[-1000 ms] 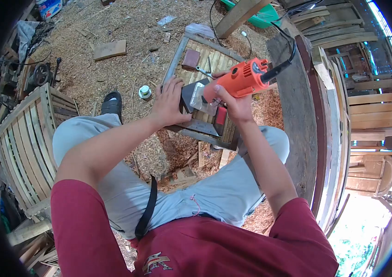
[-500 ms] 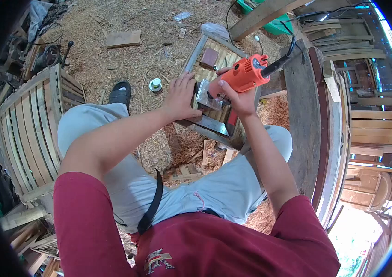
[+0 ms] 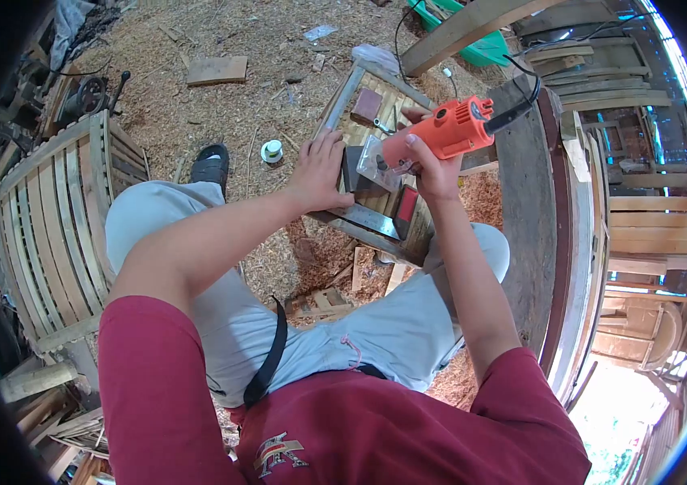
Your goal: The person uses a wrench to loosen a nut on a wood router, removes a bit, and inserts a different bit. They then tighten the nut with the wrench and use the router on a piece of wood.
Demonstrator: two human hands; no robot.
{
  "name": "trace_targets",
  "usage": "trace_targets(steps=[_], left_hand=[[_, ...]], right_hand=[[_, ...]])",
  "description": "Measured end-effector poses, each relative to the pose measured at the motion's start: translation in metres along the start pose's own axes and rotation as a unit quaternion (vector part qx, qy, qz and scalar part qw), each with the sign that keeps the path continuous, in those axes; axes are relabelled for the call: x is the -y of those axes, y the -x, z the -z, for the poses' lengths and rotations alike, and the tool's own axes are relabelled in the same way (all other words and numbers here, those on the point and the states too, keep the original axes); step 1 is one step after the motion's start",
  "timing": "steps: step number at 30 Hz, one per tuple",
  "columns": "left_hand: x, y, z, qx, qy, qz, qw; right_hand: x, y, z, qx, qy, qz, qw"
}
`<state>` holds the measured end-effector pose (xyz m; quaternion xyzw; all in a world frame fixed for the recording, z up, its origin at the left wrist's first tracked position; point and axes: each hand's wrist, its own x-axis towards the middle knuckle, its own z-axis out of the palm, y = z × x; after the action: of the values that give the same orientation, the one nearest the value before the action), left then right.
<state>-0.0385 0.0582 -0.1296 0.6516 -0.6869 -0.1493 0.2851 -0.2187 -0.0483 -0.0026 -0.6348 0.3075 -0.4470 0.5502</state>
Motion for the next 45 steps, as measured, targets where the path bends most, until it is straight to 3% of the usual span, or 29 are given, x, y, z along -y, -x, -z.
trace_targets(steps=[4,10,16,29,45], left_hand=[[-0.001,0.001,0.003,0.004,-0.012,-0.002,1.000],[-0.008,-0.002,0.009,0.023,-0.048,0.014,0.998],[-0.007,-0.003,0.012,0.024,-0.039,0.016,0.999],[0.000,-0.001,0.010,0.002,0.018,0.020,1.000],[0.006,-0.002,0.002,-0.034,0.072,0.013,0.997]], right_hand=[[0.000,-0.001,0.004,0.003,-0.009,-0.008,1.000],[-0.012,0.005,-0.015,-0.071,-0.059,-0.009,0.996],[-0.018,0.009,-0.026,-0.065,0.034,0.025,0.997],[-0.039,0.011,-0.037,-0.074,-0.004,0.032,0.997],[-0.043,0.009,-0.031,-0.032,0.056,0.044,0.997]])
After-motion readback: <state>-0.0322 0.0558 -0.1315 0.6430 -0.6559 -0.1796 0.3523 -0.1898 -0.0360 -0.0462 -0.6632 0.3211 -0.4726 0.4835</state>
